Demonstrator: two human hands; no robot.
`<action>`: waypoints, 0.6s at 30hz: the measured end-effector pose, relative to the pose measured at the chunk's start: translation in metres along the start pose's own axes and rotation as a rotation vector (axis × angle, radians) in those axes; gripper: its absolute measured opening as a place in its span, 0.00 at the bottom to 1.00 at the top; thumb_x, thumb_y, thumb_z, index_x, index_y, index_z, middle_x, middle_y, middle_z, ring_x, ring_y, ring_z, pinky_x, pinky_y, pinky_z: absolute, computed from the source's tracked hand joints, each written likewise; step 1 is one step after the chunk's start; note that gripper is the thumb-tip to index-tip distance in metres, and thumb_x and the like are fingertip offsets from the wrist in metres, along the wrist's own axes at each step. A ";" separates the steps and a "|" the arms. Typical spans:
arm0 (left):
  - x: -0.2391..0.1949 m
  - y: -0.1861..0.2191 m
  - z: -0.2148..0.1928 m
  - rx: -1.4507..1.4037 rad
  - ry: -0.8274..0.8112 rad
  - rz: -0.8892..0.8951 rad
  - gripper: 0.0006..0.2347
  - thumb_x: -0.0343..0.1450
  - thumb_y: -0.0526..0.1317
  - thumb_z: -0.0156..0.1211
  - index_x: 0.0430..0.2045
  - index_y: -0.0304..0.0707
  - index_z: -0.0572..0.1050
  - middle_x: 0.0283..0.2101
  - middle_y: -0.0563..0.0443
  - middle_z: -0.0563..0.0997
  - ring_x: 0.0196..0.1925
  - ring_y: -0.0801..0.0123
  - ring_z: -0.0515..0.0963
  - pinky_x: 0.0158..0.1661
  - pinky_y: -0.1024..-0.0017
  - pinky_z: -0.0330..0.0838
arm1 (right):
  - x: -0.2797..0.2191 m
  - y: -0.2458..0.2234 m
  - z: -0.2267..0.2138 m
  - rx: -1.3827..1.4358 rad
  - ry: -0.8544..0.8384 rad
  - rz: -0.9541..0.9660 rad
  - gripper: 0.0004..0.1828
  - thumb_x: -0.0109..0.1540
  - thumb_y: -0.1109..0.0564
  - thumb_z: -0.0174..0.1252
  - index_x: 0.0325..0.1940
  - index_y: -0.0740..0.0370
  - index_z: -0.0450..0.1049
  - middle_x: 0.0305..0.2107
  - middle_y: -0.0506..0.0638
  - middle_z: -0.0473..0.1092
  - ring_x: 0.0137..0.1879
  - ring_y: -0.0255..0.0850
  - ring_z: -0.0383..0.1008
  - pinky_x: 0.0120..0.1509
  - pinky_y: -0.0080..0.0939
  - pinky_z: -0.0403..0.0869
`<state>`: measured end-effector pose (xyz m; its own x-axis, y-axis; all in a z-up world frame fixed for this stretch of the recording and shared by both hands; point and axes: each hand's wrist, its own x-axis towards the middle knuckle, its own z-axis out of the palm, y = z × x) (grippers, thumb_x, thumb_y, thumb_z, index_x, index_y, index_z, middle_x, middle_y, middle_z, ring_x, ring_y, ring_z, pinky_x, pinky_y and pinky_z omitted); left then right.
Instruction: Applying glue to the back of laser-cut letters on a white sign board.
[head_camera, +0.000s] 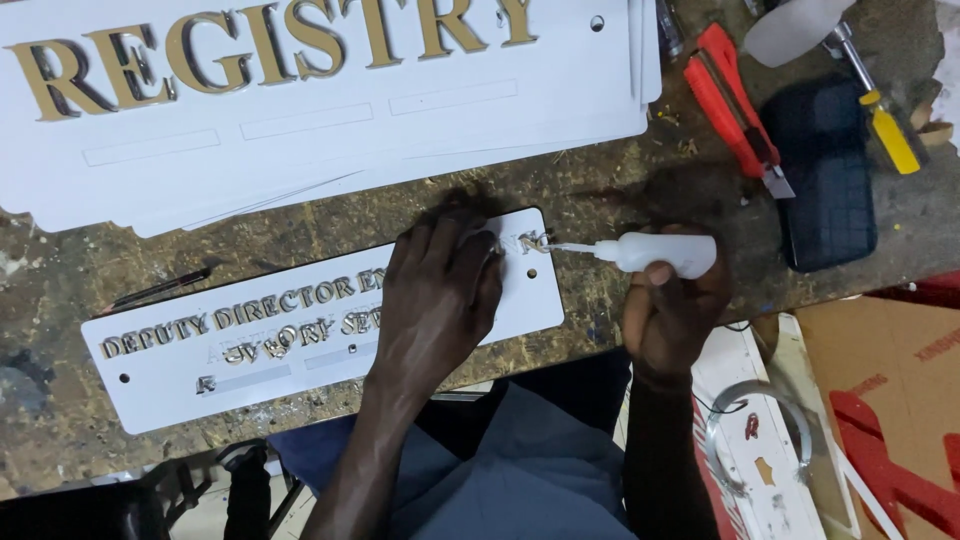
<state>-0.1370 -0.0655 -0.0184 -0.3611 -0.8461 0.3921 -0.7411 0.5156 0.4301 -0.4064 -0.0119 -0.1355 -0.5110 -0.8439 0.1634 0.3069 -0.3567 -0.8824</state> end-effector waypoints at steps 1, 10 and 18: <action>0.001 0.000 -0.001 0.000 -0.001 0.000 0.08 0.76 0.39 0.68 0.41 0.34 0.88 0.48 0.40 0.85 0.51 0.42 0.85 0.52 0.50 0.78 | -0.001 0.002 -0.005 0.000 0.001 0.001 0.19 0.68 0.58 0.73 0.60 0.62 0.76 0.50 0.53 0.71 0.65 0.46 0.79 0.71 0.53 0.85; 0.002 0.002 -0.002 -0.026 0.015 -0.008 0.09 0.76 0.40 0.69 0.42 0.31 0.88 0.48 0.37 0.84 0.50 0.40 0.84 0.52 0.48 0.77 | 0.000 0.008 -0.015 0.030 -0.024 0.022 0.23 0.66 0.58 0.72 0.62 0.62 0.74 0.51 0.54 0.72 0.64 0.50 0.80 0.70 0.56 0.86; 0.002 0.000 -0.006 -0.038 -0.019 -0.027 0.10 0.77 0.42 0.67 0.42 0.34 0.88 0.48 0.38 0.85 0.51 0.41 0.84 0.50 0.49 0.76 | 0.000 0.010 -0.021 -0.024 -0.012 0.005 0.19 0.68 0.61 0.70 0.60 0.64 0.74 0.48 0.53 0.71 0.63 0.49 0.79 0.71 0.56 0.86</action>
<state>-0.1346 -0.0664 -0.0126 -0.3523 -0.8618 0.3649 -0.7288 0.4973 0.4708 -0.4203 -0.0064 -0.1537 -0.5002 -0.8502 0.1641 0.2895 -0.3428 -0.8937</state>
